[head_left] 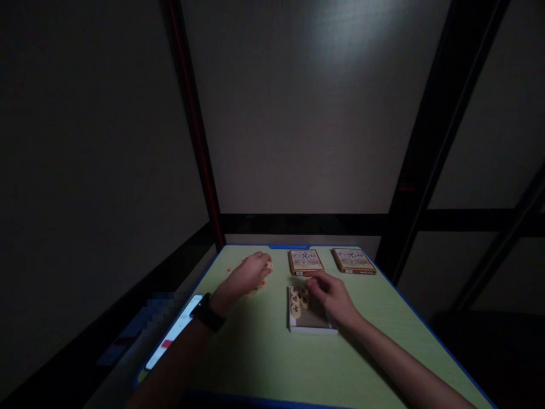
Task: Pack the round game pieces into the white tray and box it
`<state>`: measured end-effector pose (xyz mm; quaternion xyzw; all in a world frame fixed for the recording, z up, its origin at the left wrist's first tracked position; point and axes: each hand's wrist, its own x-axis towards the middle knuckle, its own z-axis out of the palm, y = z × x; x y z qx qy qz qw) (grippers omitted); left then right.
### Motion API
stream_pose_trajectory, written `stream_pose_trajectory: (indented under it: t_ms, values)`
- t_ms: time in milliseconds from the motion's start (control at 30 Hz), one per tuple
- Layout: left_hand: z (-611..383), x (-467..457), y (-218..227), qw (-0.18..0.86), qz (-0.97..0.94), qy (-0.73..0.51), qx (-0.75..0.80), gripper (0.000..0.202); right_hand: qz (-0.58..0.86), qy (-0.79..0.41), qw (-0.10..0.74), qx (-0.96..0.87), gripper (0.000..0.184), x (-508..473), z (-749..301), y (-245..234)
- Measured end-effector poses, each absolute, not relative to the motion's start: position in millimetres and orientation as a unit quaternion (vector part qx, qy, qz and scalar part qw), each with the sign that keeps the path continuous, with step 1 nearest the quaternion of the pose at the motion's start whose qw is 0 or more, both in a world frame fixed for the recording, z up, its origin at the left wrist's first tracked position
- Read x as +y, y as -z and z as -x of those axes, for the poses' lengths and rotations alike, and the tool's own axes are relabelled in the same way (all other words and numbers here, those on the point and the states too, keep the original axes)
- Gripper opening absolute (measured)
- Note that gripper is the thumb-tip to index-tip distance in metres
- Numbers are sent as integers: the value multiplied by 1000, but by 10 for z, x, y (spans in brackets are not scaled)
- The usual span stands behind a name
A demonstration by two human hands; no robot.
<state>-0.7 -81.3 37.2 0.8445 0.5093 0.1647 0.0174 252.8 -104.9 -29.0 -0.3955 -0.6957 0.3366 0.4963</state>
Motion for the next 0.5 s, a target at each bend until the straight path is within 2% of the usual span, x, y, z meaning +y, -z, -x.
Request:
stream_pose_trajectory:
  t_ms: [100,167,333,500]
  values:
    - [-363,-957,-300,33,-869,-239,433,19,314,-508,539,-594,41,-1083,-2437,257]
    - [-546,-1008,-234,50,-869,-270,412,18,280,-564,550,-549,46,-1087,-2423,247]
    - [-775,-992,-71,84,-853,-331,395,20,288,-593,574,-486,42,-1023,-2517,262]
    - [-850,-984,24,109,-840,-363,389,24,312,-593,578,-467,49,-981,-2564,270]
